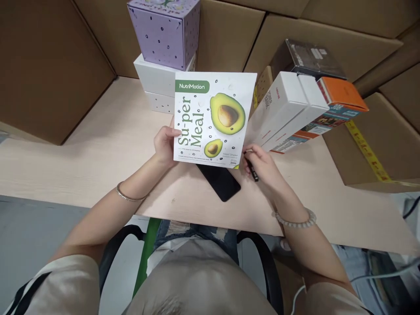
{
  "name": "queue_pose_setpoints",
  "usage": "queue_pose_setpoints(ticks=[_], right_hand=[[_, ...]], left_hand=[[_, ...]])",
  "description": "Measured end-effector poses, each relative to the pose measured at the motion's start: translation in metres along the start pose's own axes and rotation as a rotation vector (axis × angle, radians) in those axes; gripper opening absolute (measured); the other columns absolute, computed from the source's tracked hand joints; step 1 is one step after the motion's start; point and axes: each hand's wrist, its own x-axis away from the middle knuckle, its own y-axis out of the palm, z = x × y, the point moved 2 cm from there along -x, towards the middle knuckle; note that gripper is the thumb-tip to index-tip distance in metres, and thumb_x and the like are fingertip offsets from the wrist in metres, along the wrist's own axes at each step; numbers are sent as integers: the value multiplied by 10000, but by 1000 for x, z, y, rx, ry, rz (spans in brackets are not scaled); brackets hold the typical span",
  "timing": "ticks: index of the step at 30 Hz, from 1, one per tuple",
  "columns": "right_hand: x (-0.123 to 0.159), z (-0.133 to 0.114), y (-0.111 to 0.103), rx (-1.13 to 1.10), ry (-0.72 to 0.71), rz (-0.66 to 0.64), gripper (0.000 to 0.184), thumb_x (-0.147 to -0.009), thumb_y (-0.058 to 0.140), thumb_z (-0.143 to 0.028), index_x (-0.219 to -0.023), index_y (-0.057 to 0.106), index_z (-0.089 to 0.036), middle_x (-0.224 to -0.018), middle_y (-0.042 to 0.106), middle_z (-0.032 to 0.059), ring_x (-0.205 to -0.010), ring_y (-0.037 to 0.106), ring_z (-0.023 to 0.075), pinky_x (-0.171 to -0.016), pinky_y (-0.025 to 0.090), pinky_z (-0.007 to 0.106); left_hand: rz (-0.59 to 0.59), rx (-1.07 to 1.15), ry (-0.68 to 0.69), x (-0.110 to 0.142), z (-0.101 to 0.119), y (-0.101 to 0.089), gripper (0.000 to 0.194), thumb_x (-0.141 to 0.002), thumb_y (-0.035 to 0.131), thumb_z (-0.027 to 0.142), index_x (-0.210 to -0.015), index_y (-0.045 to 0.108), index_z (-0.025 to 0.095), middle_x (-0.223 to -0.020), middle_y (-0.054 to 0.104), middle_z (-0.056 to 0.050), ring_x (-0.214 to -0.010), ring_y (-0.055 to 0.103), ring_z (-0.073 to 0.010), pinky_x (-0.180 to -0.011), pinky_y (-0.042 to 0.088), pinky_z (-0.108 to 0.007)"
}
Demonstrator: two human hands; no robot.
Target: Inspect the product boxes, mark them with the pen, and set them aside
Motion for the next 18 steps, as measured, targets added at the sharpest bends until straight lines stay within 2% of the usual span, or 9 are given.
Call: queue_pose_setpoints(ticks=[3,5,6,8,10,12,14,16,18], right_hand=[[-1,-8,-9,-298,16,-42,211,-827,627,-465,-871,638,-258,-570,636,-35,-441,597,172,-464,496,310],[1,-13,-15,-353,-42,-37,279,-768,757,-495,-874,633,-270,-592,697,-31,-436,649,186,-442,515,306],[3,-15,-18,-352,-81,-1,335,-737,832,-497,-865,610,-281,-582,701,-47,-398,628,177,-399,481,287],[8,-18,-21,-334,-196,127,456,-733,915,-538,-805,535,-298,-474,609,-100,-276,473,132,-302,315,240],[13,-21,-20,-332,-340,237,540,-826,832,-695,-747,464,-307,-360,420,-139,-216,272,101,-278,155,235],[18,-25,-16,-345,-471,287,581,-896,666,-832,-734,460,-313,-340,300,-141,-230,182,99,-297,117,249],[22,-28,-12,-338,-548,319,585,-929,562,-874,-763,545,-313,-379,356,-113,-262,227,106,-315,171,264],[26,-31,-6,-327,-584,346,621,-942,526,-893,-829,655,-296,-474,542,-56,-308,387,124,-328,292,278],[29,-31,2,-311,-583,336,659,-930,544,-913,-902,716,-277,-647,727,15,-413,587,169,-379,465,320]], left_hand=[[15,-41,129,-2,4,0,710,-710,667,479,-1384,611,264,-1398,769,-100,-1577,516,-458,-1172,574,-583],[37,-67,187,-3,5,0,725,-721,688,529,-1396,597,281,-1427,749,-97,-1602,482,-456,-1199,555,-582],[52,-81,205,-3,5,0,731,-728,694,550,-1402,594,287,-1445,738,-95,-1607,474,-456,-1205,548,-583],[84,-106,235,-3,4,-1,745,-737,705,561,-1425,589,297,-1487,713,-88,-1608,469,-457,-1211,541,-583],[101,-127,258,-2,0,-3,784,-732,735,542,-1465,576,310,-1525,688,-76,-1619,457,-454,-1218,533,-579],[98,-144,263,0,-6,-4,849,-719,774,520,-1515,554,322,-1561,664,-64,-1647,418,-453,-1232,521,-571],[89,-152,250,4,-13,-3,907,-705,806,511,-1552,536,331,-1596,638,-52,-1669,383,-458,-1244,510,-567],[79,-147,226,7,-20,1,933,-697,823,508,-1568,534,338,-1624,615,-43,-1669,379,-468,-1242,510,-570],[63,-137,197,11,-25,7,947,-697,828,512,-1580,528,346,-1638,603,-39,-1656,396,-478,-1233,517,-584]])
